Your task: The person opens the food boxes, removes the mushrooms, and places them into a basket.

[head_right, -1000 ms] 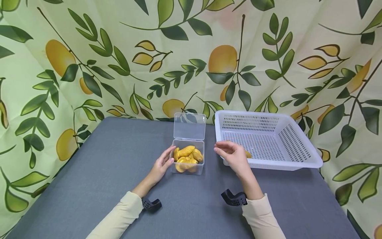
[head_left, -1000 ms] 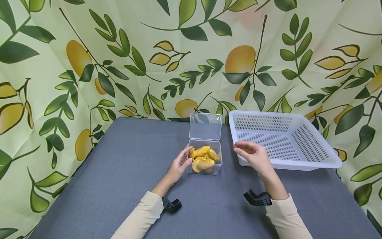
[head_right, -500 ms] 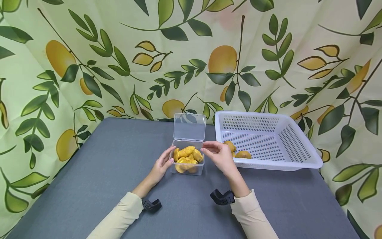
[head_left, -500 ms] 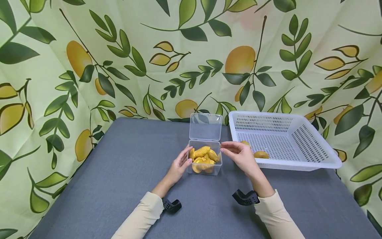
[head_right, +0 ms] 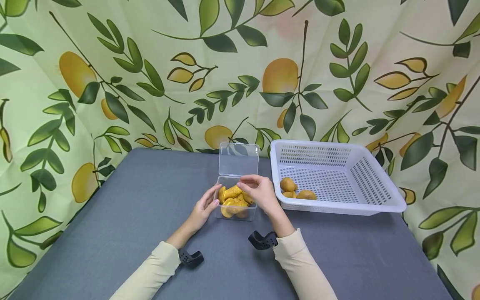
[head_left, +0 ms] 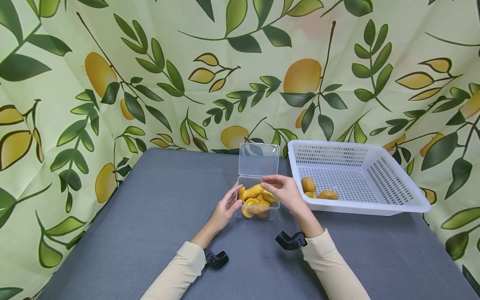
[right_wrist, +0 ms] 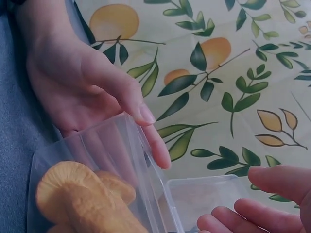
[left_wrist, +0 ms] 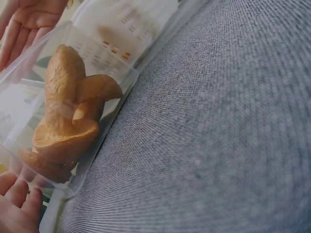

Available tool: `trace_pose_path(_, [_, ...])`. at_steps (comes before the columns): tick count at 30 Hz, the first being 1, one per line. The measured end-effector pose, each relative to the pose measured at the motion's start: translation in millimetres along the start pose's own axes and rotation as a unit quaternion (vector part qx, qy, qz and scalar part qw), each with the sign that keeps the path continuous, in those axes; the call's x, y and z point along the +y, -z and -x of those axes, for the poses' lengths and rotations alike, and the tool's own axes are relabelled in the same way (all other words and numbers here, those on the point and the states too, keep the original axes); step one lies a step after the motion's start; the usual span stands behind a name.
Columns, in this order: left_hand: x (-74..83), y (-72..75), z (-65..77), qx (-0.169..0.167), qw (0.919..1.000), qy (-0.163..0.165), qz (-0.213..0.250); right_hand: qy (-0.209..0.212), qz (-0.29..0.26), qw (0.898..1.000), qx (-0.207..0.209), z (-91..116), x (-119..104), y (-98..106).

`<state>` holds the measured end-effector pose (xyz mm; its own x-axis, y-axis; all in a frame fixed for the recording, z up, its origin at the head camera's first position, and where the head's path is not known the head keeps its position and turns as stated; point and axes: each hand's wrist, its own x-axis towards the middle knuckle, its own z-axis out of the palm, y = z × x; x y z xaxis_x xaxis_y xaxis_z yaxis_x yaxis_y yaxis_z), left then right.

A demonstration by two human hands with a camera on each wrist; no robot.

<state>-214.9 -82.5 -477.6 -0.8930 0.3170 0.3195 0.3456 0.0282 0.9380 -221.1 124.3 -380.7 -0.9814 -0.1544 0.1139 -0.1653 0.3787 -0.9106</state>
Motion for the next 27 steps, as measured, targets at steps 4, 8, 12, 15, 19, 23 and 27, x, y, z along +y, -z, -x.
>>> trace_pose_path(4, [-0.5, 0.1, 0.4, 0.0, 1.0, 0.003, -0.009, 0.0, 0.004, 1.0, -0.009, -1, 0, -3])
trace_pose_path(8, [0.1, 0.3, 0.7, 0.002, 1.0, 0.004, -0.009, -0.012, 0.024, 1.0, -0.01, -4, 2, -7])
trace_pose_path(12, [13.3, -0.1, 2.7, -0.002, 1.0, 0.003, -0.007, -0.03, 0.068, 0.997, -0.007, -7, 3, -11])
trace_pose_path(15, [25.0, 0.0, 4.8, -0.006, 0.9999, 0.01, -0.012, -0.041, 0.098, 0.994, -0.008, -9, 4, -14])
trace_pose_path(19, [33.2, 0.0, 6.3, -0.007, 0.9997, 0.016, -0.02, -0.05, 0.126, 0.991, -0.013, -12, 5, -17])
trace_pose_path(23, [34.8, -0.6, 6.1, -0.008, 0.9999, 0.003, -0.014, -0.071, 0.139, 0.987, -0.025, -15, 4, -19])
trace_pose_path(27, [26.5, -0.4, 4.8, -0.006, 0.9999, -0.01, -0.006, -0.101, 0.128, 0.986, -0.047, -19, 3, -21])
